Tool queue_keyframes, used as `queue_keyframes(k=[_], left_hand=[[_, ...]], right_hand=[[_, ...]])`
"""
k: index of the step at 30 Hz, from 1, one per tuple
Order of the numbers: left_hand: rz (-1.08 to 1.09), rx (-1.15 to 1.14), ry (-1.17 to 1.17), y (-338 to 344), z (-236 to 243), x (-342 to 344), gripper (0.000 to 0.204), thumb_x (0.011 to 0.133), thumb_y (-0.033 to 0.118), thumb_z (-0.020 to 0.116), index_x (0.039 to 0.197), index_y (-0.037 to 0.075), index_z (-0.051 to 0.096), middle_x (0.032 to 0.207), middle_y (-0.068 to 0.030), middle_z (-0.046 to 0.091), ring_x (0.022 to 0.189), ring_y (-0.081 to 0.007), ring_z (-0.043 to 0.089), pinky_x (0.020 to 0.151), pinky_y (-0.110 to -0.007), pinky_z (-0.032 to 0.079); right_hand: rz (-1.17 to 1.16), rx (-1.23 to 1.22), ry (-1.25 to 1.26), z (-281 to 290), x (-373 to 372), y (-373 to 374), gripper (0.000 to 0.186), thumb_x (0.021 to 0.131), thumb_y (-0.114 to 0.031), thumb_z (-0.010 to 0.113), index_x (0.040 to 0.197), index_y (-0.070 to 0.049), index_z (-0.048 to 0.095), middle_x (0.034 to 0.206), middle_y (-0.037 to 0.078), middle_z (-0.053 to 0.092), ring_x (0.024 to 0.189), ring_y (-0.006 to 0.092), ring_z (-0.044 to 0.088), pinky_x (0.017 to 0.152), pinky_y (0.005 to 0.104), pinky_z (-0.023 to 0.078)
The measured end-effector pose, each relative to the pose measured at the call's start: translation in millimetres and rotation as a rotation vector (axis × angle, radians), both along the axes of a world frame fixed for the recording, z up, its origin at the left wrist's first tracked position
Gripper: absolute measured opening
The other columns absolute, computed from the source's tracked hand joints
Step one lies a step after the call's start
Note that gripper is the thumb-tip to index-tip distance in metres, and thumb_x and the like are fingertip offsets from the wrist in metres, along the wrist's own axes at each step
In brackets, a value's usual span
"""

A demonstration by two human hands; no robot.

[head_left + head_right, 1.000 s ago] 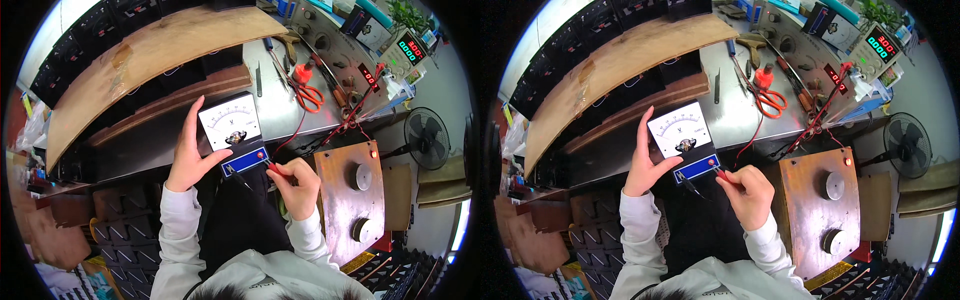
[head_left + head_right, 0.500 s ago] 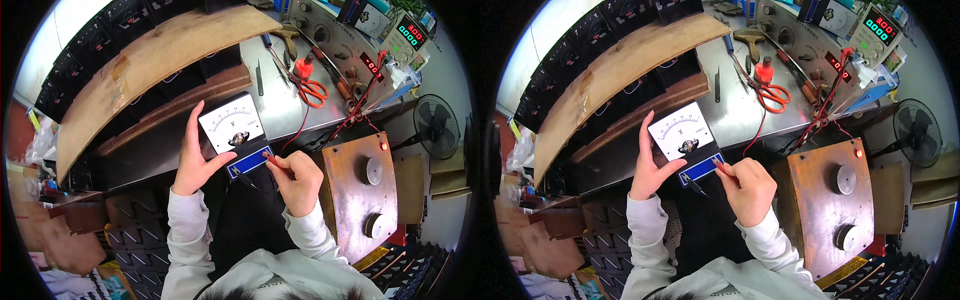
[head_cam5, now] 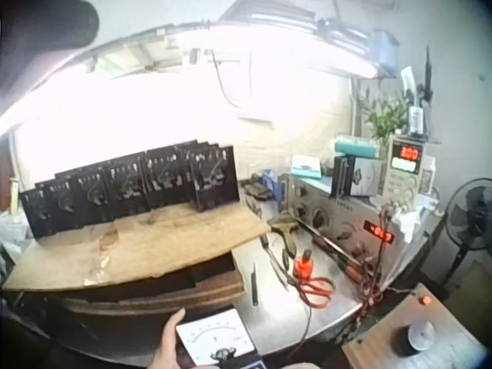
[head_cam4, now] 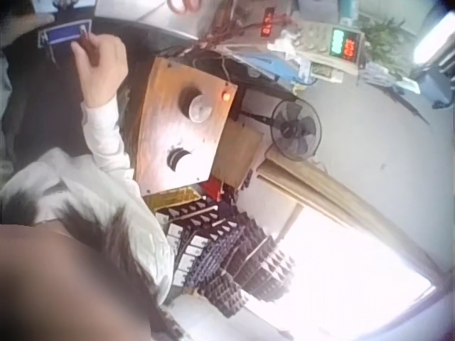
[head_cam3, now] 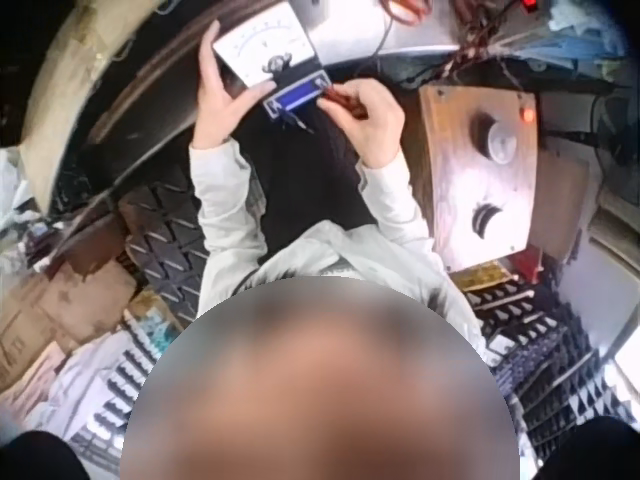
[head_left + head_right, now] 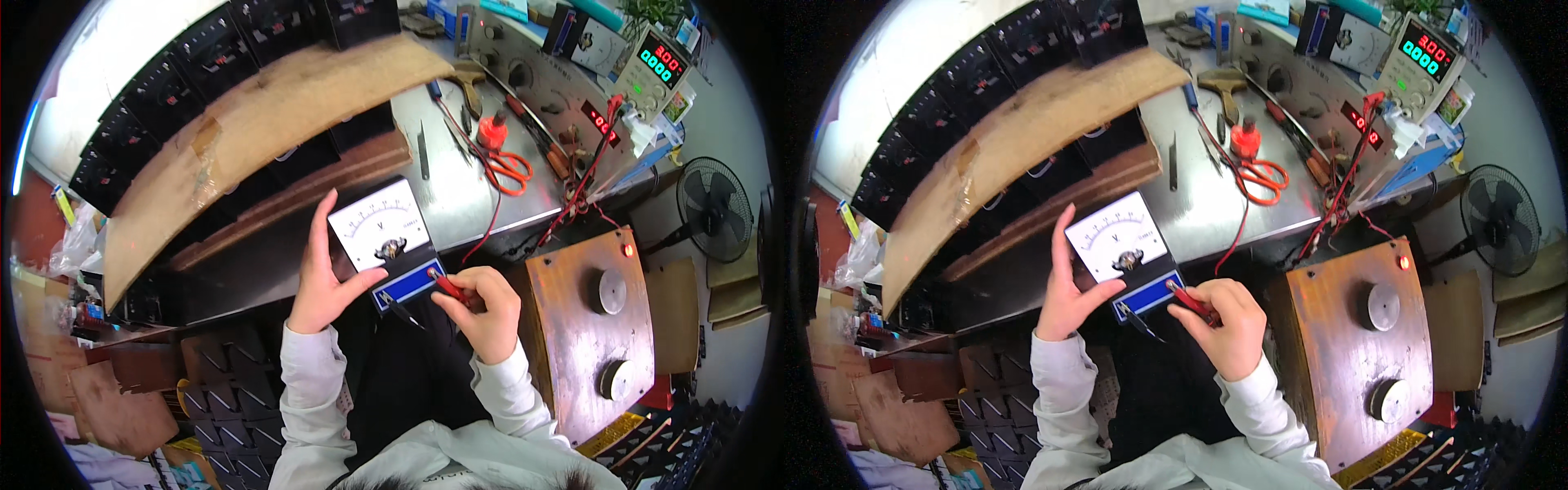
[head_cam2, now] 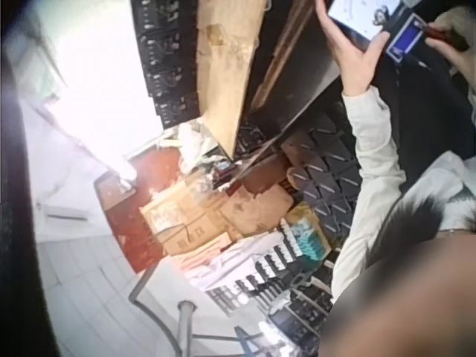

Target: Testing and calibrating analog voltmeters using a testing jig and probes.

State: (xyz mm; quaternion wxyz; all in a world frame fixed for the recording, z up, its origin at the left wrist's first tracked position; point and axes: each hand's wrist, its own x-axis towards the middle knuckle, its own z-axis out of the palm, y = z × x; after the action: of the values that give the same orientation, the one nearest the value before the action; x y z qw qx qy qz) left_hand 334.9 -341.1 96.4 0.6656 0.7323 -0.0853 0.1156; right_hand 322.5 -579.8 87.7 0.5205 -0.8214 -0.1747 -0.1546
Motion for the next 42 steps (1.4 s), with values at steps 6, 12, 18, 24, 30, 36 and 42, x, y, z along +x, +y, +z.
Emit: queue_keyframes(k=[6, 12, 18, 24, 30, 36, 42], left_hand=[[0.035, 0.125, -0.03, 1, -9, -15, 0.109, 0.069, 0.003, 0.087, 0.158, 0.006, 0.023, 0.144, -0.0174, 0.047, 0.132, -0.0267, 0.05, 0.11, -0.039, 0.041], [0.209, 0.576, -0.215, -57, 18, -47, 0.094, 0.073, 0.005, 0.084, 0.153, 0.0, 0.034, 0.141, -0.023, 0.049, 0.13, -0.0375, 0.05, 0.11, -0.045, 0.039], [-0.064, -0.19, -0.271, -147, 43, -103, 0.02, 0.06, 0.004, 0.082, 0.077, 0.007, 0.071, 0.093, -0.016, 0.069, 0.1, -0.0301, 0.059, 0.09, -0.045, 0.049], [-1.106, -1.135, -0.146, -209, 81, -100, 0.037, 0.095, 0.048, 0.054, 0.101, 0.014, 0.069, 0.108, -0.0203, 0.065, 0.098, -0.0293, 0.055, 0.089, -0.039, 0.042], [-1.117, -1.417, -0.325, -267, 87, -128, 0.075, 0.102, 0.069, 0.018, 0.114, 0.02, 0.073, 0.135, -0.0344, 0.053, 0.133, -0.0445, 0.045, 0.11, -0.05, 0.033], [-1.542, -1.533, 0.189, -255, 89, -156, 0.081, 0.094, 0.081, 0.021, 0.13, 0.027, 0.069, 0.151, -0.0462, 0.023, 0.14, -0.0547, 0.031, 0.109, -0.057, 0.03], [-1.746, -1.093, 0.368, -253, 86, -154, 0.076, 0.101, 0.07, 0.018, 0.132, 0.018, 0.066, 0.152, -0.0436, 0.027, 0.132, -0.0505, 0.042, 0.106, -0.059, 0.032]], right_hand=[[-0.007, -0.175, -0.142, 19, -5, 18, 0.09, 0.064, -0.025, 0.092, 0.136, 0.007, 0.049, 0.131, 0.023, 0.056, 0.117, 0.0386, 0.057, 0.096, 0.0443, 0.049], [-0.094, -0.171, 0.002, -4, -17, 33, 0.122, 0.059, -0.03, 0.089, 0.151, 0.014, 0.022, 0.139, 0.03, 0.048, 0.126, 0.0433, 0.051, 0.103, 0.0458, 0.042], [-0.616, -0.342, 0.024, -27, -75, -135, 0.123, 0.059, -0.034, 0.09, 0.149, 0.017, 0.024, 0.129, 0.032, 0.054, 0.114, 0.0451, 0.057, 0.1, 0.0463, 0.046], [-1.484, -0.614, 0.367, -50, -145, -288, 0.113, 0.068, -0.043, 0.086, 0.146, 0.015, 0.029, 0.135, 0.033, 0.053, 0.119, 0.0428, 0.058, 0.101, 0.0429, 0.048], [-1.504, -0.662, 0.284, -88, -171, -323, 0.117, 0.071, -0.05, 0.082, 0.151, 0.011, 0.024, 0.126, 0.032, 0.057, 0.117, 0.0433, 0.058, 0.099, 0.0449, 0.048], [-1.545, -0.642, 0.356, -79, -170, -318, 0.116, 0.07, -0.05, 0.083, 0.149, 0.012, 0.026, 0.137, 0.034, 0.05, 0.125, 0.0445, 0.052, 0.104, 0.0457, 0.045], [-1.562, -0.687, 0.325, -81, -160, -314, 0.112, 0.067, -0.055, 0.083, 0.143, 0.011, 0.034, 0.125, 0.029, 0.057, 0.116, 0.0423, 0.057, 0.095, 0.0485, 0.05]])
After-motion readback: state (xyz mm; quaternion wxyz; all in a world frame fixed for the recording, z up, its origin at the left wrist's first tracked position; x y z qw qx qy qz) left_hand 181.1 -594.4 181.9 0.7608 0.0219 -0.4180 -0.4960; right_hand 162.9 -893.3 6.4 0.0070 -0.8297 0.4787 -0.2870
